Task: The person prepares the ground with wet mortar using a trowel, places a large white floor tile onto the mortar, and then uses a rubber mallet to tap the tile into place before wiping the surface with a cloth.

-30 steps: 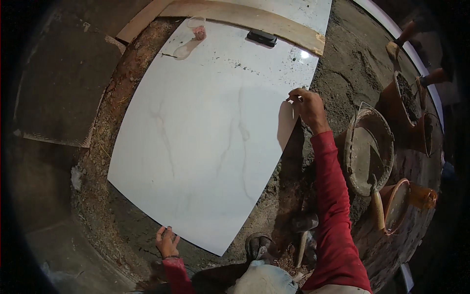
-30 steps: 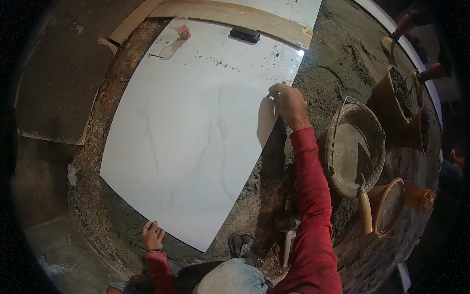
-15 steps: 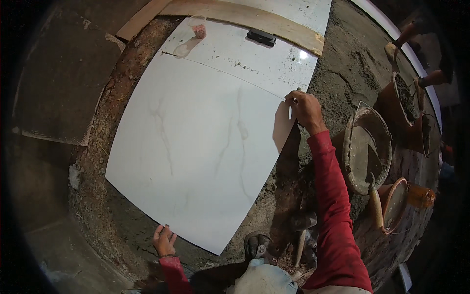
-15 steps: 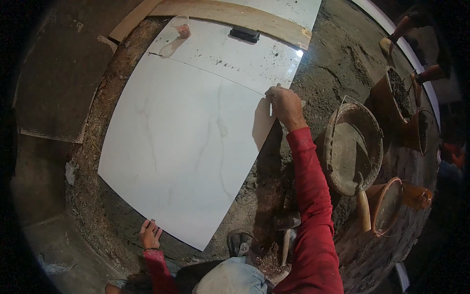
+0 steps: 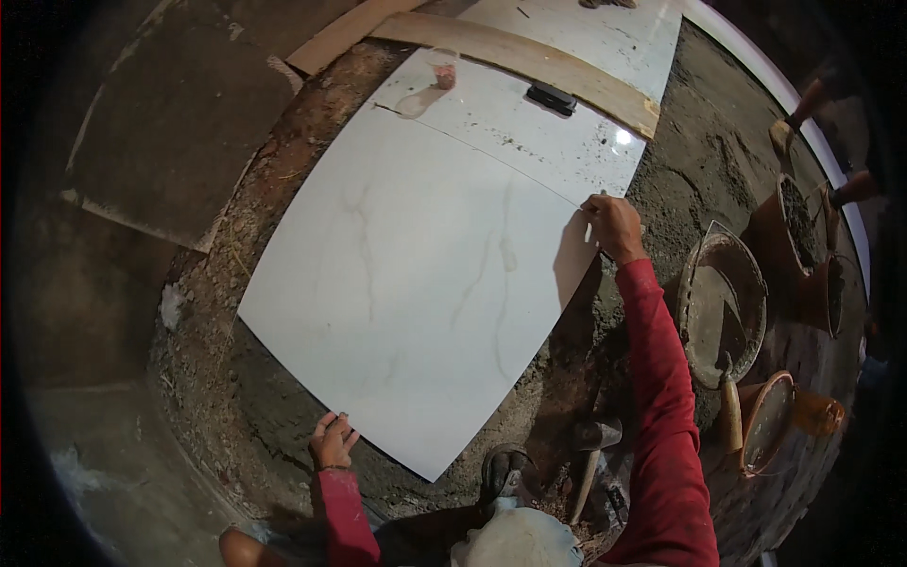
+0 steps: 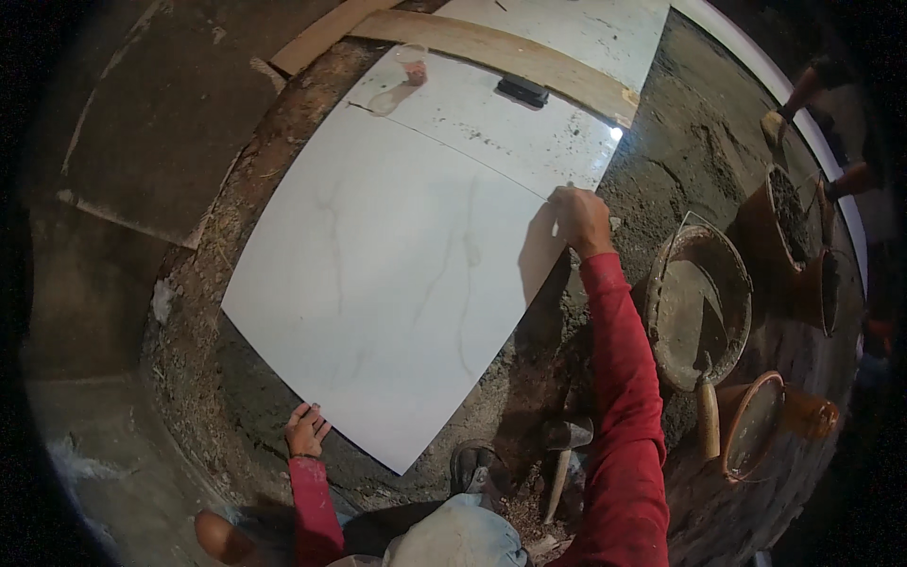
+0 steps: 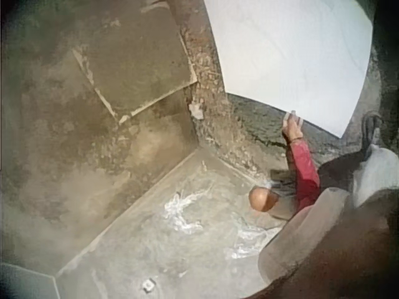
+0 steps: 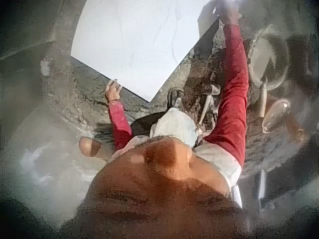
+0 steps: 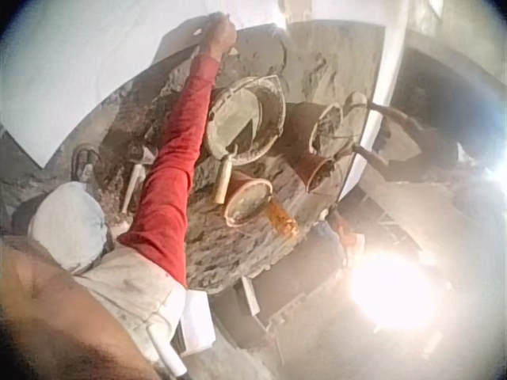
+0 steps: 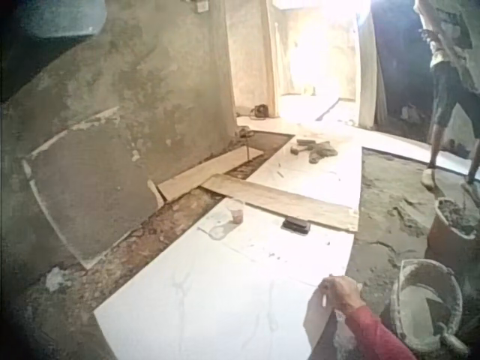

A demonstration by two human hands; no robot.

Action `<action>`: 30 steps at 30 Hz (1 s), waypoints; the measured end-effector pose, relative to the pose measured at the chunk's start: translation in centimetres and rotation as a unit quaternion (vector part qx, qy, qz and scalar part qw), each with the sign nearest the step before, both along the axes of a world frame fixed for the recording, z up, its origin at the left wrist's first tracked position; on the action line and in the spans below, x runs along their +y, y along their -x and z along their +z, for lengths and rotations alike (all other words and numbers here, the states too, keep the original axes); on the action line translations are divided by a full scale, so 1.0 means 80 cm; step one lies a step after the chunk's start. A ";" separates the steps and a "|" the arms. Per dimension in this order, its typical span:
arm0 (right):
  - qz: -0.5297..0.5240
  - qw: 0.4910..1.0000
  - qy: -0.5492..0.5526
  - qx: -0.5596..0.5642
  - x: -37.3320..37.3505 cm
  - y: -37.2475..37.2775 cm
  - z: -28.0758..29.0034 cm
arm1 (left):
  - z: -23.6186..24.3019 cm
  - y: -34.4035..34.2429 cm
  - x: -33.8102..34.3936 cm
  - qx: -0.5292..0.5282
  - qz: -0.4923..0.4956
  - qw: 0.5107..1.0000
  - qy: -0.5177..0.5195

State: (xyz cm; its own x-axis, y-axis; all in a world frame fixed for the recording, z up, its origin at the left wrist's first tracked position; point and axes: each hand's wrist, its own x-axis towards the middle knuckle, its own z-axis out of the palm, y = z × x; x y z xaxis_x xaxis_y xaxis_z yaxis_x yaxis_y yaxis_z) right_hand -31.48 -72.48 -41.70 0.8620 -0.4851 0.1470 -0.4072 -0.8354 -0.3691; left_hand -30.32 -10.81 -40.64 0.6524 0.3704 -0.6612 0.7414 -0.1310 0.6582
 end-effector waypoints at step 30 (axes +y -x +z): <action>-0.267 0.953 -0.068 0.122 0.410 0.487 -0.028 | -0.108 -0.014 0.043 -0.190 -0.079 0.977 -0.061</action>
